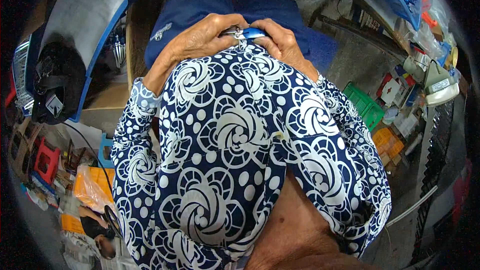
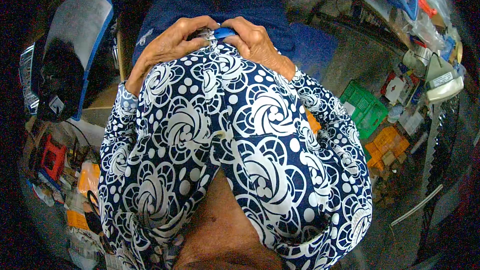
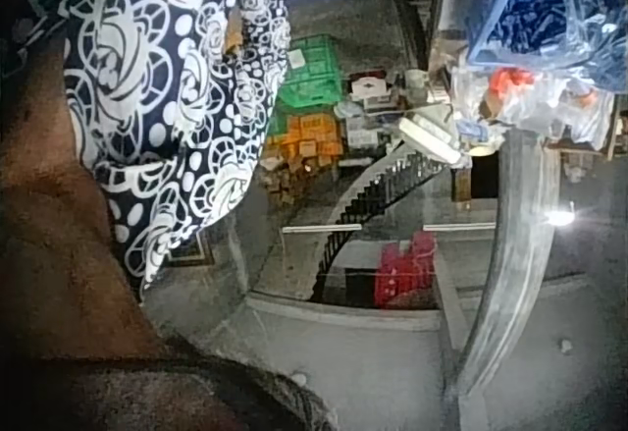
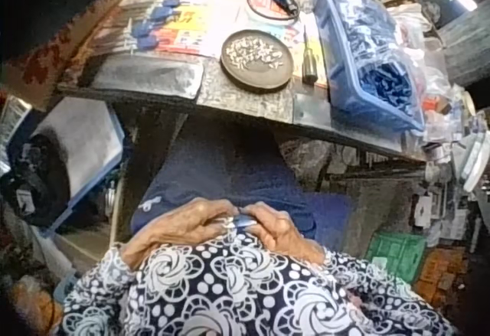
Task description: The person assembles small tools by fitting metal components into plastic handles and inserting pins from a dish by hand.
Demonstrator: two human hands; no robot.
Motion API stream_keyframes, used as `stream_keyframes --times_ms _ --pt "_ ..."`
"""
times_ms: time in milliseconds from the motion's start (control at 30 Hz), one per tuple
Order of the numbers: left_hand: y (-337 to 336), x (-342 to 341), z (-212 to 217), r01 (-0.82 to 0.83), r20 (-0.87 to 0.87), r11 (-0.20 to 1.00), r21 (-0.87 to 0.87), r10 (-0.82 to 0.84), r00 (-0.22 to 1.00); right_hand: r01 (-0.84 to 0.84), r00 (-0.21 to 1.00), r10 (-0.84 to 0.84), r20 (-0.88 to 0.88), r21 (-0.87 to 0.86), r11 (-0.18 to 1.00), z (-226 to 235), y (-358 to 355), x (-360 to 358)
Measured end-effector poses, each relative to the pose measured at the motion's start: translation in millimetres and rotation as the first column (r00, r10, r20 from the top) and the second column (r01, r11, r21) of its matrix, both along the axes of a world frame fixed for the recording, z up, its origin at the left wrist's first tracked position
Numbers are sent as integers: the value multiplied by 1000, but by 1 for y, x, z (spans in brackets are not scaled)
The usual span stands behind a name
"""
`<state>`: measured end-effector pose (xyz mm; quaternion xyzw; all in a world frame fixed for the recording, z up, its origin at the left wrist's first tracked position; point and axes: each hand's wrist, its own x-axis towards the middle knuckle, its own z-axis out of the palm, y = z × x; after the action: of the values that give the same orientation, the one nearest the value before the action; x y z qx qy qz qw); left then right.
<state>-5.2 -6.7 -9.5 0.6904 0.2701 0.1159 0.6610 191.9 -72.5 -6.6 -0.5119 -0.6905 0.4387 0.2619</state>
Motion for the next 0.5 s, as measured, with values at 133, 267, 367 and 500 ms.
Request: stream_keyframes --times_ms 133,267,367,500 --pt "-2 -2 -6 -13 15 1000 19 12 1000 18 1000 -18 4 14 1000 -3 -2 -3" --pt "-5 -3 -9 -32 25 996 80 30 999 -7 1000 7 -3 20 1000 -2 -1 -4" --pt "-6 -3 -7 -22 49 1000 16 21 999 -24 999 26 -35 34 999 -3 -2 -2" --pt "-8 -4 0 -47 31 997 64 45 999 -49 999 50 -14 59 997 -1 -2 -2"
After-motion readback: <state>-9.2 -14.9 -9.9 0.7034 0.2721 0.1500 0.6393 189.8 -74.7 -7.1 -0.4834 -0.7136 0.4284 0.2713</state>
